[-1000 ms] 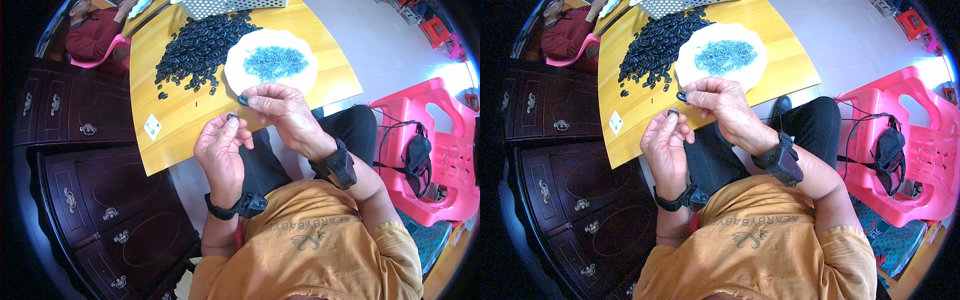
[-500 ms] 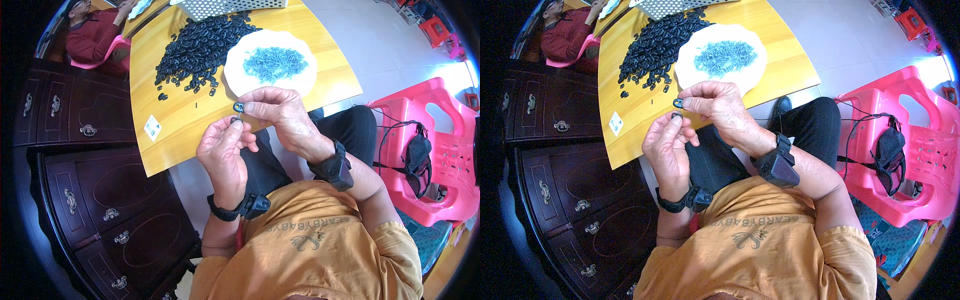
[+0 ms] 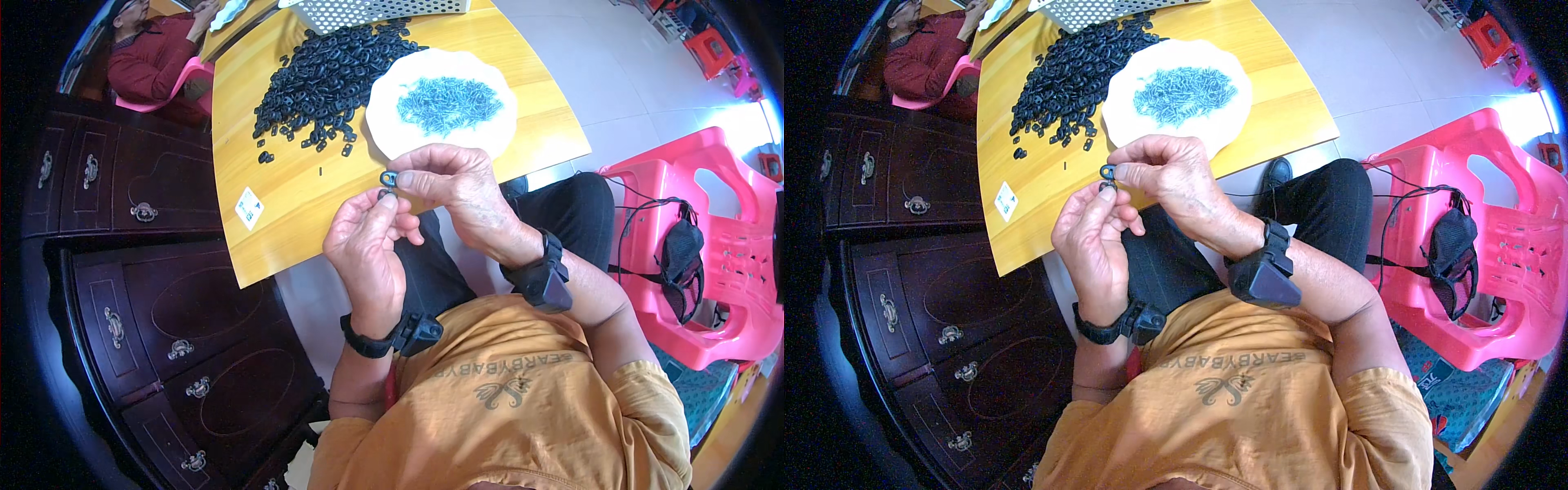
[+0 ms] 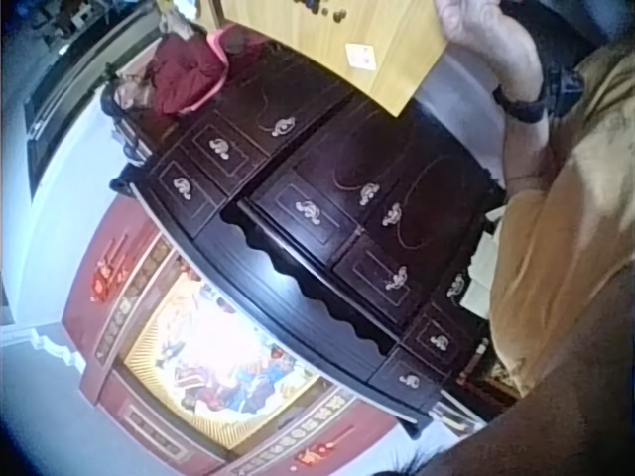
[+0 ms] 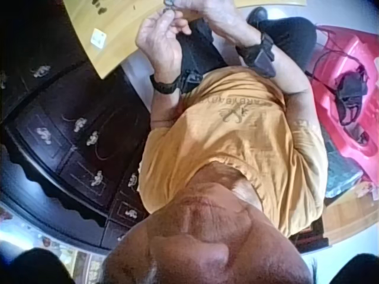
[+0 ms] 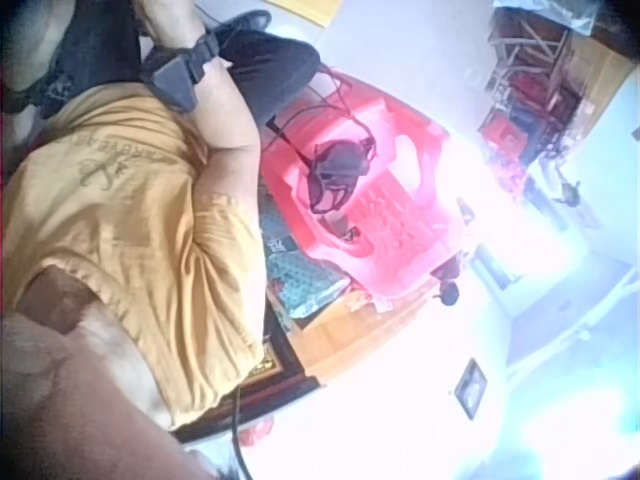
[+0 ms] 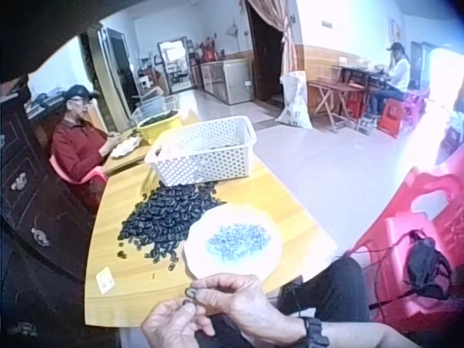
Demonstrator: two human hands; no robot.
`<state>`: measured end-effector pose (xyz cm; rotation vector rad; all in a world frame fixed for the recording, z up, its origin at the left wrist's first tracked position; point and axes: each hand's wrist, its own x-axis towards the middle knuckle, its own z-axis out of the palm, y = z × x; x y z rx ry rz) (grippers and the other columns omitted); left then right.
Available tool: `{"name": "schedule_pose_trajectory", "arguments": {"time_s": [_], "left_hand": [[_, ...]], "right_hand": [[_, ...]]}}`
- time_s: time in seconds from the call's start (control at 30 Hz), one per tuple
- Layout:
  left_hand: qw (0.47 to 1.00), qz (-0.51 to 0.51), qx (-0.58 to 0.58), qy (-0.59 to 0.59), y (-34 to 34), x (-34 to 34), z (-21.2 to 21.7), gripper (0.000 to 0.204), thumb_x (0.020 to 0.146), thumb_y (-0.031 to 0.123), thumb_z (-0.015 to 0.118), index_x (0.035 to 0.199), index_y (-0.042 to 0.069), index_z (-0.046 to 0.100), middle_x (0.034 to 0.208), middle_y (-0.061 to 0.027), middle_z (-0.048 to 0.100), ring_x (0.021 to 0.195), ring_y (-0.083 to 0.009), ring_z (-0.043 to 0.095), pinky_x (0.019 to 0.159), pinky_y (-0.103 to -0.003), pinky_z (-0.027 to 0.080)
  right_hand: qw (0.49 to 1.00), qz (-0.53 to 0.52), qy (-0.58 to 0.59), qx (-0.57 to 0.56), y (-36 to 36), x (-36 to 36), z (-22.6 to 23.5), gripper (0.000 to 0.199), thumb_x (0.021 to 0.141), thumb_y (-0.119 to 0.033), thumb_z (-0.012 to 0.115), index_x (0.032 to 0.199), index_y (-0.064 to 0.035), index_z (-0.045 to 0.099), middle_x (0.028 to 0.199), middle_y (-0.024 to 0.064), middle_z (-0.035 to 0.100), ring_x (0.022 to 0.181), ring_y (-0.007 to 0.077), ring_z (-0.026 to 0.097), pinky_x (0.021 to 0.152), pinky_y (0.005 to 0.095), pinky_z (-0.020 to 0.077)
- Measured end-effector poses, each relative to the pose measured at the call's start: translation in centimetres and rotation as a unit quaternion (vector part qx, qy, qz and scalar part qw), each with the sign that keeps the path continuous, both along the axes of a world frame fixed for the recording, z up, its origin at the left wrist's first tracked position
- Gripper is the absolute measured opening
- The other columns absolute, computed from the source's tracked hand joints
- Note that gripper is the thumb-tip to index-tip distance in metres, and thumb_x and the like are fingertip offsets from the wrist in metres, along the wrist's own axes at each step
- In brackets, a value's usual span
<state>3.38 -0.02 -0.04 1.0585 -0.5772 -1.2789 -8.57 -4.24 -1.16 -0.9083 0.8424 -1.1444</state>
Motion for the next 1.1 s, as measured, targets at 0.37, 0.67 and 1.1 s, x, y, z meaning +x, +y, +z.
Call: {"name": "schedule_pose_trajectory", "arguments": {"time_s": [0.37,0.67,1.1], "left_hand": [[0.999,0.004,-0.023,-0.034,-0.1,-0.1,-0.2,0.015,0.084,-0.002,0.057,0.097,-0.009,0.055,0.077,-0.0129,0.062,0.058,-0.0149,0.06,0.048,-0.025,0.048],[0.994,-0.003,-0.064,-0.087,-0.2,0.0,-0.3,0.021,0.084,-0.004,0.055,0.104,-0.01,0.052,0.08,-0.0162,0.062,0.06,-0.0167,0.061,0.047,-0.026,0.049],[0.985,0.025,-0.155,-0.076,-0.1,0.0,-1.2,0.022,0.084,-0.003,0.058,0.104,-0.011,0.054,0.084,-0.0182,0.064,0.067,-0.0188,0.063,0.052,-0.026,0.053]], "right_hand": [[0.999,0.041,0.035,-0.01,0.0,-0.7,1.2,0.017,0.082,-0.006,0.063,0.096,0.0037,0.065,0.079,0.0072,0.065,0.069,0.0108,0.061,0.066,0.0228,0.0517],[0.993,0.071,0.089,-0.042,-0.4,-1.3,1.4,0.015,0.081,-0.006,0.063,0.092,0.0046,0.065,0.074,0.0074,0.065,0.067,0.01,0.061,0.065,0.0223,0.0506],[0.974,0.07,0.124,-0.177,-0.1,-1.3,1.1,0.018,0.076,-0.001,0.068,0.094,0.0002,0.064,0.084,0.003,0.058,0.073,0.0081,0.056,0.064,0.0229,0.0479]]}}
